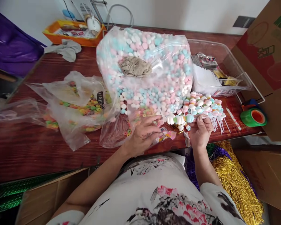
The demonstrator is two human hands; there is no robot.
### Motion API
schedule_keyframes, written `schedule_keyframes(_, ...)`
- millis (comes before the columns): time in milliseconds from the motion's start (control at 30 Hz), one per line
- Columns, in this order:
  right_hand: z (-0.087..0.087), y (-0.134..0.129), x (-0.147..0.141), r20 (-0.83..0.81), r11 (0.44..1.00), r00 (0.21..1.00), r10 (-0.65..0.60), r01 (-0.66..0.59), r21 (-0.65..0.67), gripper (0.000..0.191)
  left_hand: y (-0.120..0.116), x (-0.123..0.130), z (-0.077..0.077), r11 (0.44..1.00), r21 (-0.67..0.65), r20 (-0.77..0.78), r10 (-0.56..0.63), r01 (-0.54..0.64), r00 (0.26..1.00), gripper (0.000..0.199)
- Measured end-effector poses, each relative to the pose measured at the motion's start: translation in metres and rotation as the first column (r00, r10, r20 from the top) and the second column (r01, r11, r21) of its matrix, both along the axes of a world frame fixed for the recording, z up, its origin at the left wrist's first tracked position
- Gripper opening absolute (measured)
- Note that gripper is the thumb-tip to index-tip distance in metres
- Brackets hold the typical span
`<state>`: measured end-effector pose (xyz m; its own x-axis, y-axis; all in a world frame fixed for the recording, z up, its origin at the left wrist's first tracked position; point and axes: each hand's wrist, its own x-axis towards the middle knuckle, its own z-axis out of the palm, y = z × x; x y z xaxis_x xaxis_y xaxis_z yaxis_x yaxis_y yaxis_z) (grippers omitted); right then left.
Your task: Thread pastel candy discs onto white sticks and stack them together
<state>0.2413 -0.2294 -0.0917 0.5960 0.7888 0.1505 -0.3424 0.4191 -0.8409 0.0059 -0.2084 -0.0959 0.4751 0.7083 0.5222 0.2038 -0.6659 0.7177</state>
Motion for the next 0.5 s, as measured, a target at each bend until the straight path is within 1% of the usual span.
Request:
schedule_keyframes(33,0.004,0.0,0.002,-0.007,1.0,1.0,0.007,-0.007,0.02,0.017,0.001,-0.001,-0.002,0.997,-0.072,0.056,0.019,-0.015,0.998,0.007)
schedule_keyframes(100,0.015,-0.003,0.005,0.003,0.997,1.0,0.03,-0.03,0.068,0.017,0.002,-0.004,-0.01,0.974,-0.22,0.156,0.089,-0.053,0.984,0.005)
schedule_keyframes(167,0.023,-0.008,0.005,0.05,0.993,0.997,0.06,-0.065,0.097,0.017,0.001,-0.009,-0.017,0.94,-0.333,0.2,0.149,-0.076,0.968,0.005)
schedule_keyframes(200,0.026,-0.01,0.003,0.088,0.992,0.993,0.074,-0.082,0.097,0.017,-0.001,-0.011,-0.02,0.927,-0.366,0.211,0.167,-0.08,0.963,0.005)
schedule_keyframes(267,0.028,-0.014,-0.004,0.181,0.992,0.98,0.085,-0.101,0.076,0.015,-0.006,-0.015,-0.024,0.917,-0.392,0.222,0.175,-0.077,0.959,0.005)
schedule_keyframes(300,0.027,-0.016,-0.008,0.225,0.992,0.97,0.09,-0.107,0.062,0.012,-0.009,-0.016,-0.026,0.92,-0.385,0.228,0.177,-0.079,0.957,0.005)
schedule_keyframes(400,0.023,-0.017,-0.018,0.323,0.991,0.941,0.097,-0.121,0.055,0.005,-0.015,-0.019,-0.031,0.937,-0.328,0.243,0.207,-0.12,0.948,0.004)
schedule_keyframes(500,0.018,-0.019,-0.021,0.428,0.989,0.9,0.081,-0.126,0.078,0.003,-0.02,-0.025,-0.038,0.942,-0.296,0.26,0.237,-0.157,0.936,0.003)
